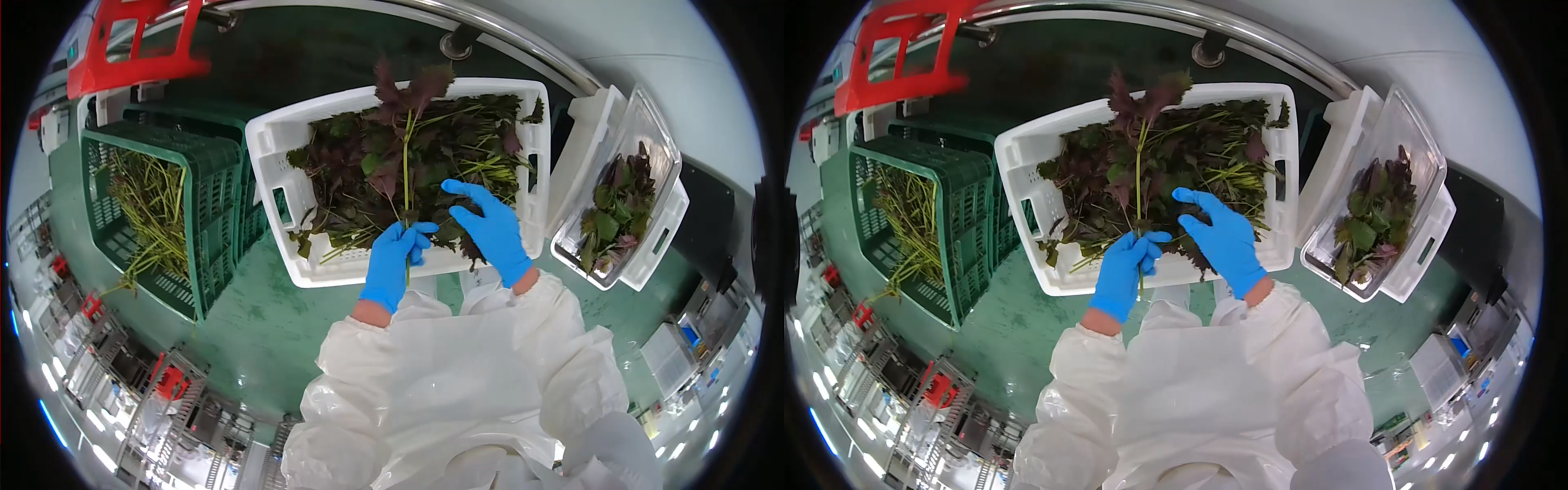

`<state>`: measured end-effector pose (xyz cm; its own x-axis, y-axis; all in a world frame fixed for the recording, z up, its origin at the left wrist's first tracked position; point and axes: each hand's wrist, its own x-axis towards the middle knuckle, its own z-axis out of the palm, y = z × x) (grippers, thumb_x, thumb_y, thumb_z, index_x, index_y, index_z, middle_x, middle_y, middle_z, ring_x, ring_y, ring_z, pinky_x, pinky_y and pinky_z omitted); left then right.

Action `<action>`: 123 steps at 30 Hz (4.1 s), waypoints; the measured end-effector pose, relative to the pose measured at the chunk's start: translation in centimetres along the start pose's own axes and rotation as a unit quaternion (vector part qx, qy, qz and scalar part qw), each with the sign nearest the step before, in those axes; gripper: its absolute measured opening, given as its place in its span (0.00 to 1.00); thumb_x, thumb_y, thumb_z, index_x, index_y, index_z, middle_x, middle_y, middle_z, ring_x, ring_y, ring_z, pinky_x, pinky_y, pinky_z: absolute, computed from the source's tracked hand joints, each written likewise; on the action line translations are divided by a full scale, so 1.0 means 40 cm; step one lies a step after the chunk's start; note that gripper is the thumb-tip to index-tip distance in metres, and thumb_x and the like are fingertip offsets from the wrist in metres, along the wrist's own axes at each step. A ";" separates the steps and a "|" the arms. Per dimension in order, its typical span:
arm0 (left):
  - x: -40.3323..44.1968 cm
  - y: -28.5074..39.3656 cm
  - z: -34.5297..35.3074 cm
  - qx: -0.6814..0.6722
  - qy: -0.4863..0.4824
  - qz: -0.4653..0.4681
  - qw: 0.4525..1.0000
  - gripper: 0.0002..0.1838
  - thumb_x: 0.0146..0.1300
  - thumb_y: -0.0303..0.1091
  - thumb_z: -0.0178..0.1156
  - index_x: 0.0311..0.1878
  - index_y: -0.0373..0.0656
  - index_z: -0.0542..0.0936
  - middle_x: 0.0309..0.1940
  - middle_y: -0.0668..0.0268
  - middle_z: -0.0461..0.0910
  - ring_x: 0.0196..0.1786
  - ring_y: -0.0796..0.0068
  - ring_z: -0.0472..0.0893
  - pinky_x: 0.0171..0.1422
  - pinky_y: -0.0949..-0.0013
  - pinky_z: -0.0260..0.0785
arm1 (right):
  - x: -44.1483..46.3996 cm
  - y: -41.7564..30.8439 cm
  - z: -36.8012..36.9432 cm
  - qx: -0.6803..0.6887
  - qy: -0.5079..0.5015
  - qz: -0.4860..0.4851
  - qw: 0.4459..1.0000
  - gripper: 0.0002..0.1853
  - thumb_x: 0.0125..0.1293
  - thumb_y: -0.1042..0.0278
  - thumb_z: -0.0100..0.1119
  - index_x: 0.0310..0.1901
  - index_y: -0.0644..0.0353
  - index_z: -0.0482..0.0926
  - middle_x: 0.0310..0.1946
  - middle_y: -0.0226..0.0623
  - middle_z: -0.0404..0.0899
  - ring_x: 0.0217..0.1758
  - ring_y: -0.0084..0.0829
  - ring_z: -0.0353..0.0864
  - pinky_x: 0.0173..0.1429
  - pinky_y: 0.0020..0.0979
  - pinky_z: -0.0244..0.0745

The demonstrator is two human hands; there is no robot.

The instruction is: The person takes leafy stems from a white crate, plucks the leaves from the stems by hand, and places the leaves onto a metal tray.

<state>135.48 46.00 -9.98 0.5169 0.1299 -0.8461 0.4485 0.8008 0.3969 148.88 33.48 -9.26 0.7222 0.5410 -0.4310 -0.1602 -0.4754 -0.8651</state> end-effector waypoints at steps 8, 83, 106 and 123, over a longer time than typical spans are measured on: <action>-0.113 0.068 0.096 -0.088 -0.061 -0.094 0.990 0.21 0.75 0.41 0.43 0.54 0.31 0.74 0.19 0.78 0.59 0.18 0.90 0.53 0.19 0.83 0.45 | -0.013 -0.030 -0.048 -0.340 -0.059 -0.207 0.916 0.24 0.62 0.62 0.59 0.62 0.41 0.72 0.21 0.29 0.71 0.22 0.30 0.74 0.26 0.31 0.70; -0.049 -0.007 0.094 0.580 0.182 0.265 0.748 0.06 0.61 0.32 0.59 0.32 0.39 0.79 0.22 0.61 0.79 0.21 0.66 0.73 0.28 0.65 0.65 | -0.030 0.131 -0.186 -0.059 0.026 0.041 0.997 0.09 0.67 0.61 0.49 0.38 0.56 0.76 0.33 0.37 0.81 0.35 0.41 0.80 0.39 0.37 0.74; -0.114 -0.009 0.090 0.719 0.152 0.382 0.560 0.13 0.52 0.28 0.58 0.43 0.47 0.79 0.29 0.64 0.77 0.28 0.62 0.78 0.30 0.62 0.69 | 0.007 0.144 -0.172 -0.200 0.050 -0.033 0.978 0.10 0.66 0.58 0.53 0.35 0.56 0.72 0.28 0.43 0.77 0.29 0.49 0.77 0.31 0.44 0.73; -0.100 -0.016 0.107 0.568 0.109 0.245 0.778 0.05 0.58 0.32 0.62 0.37 0.43 0.82 0.24 0.61 0.79 0.26 0.65 0.80 0.31 0.66 0.70 | 0.017 0.097 -0.145 -0.289 -0.137 -0.154 0.935 0.06 0.62 0.65 0.51 0.35 0.51 0.78 0.24 0.34 0.76 0.29 0.40 0.78 0.32 0.39 0.72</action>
<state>136.25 42.46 -5.31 0.7489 0.4515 -0.4850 0.6551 -0.3941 0.6447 152.66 27.99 -11.42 0.4617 0.8337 -0.3030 0.4749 -0.5208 -0.7094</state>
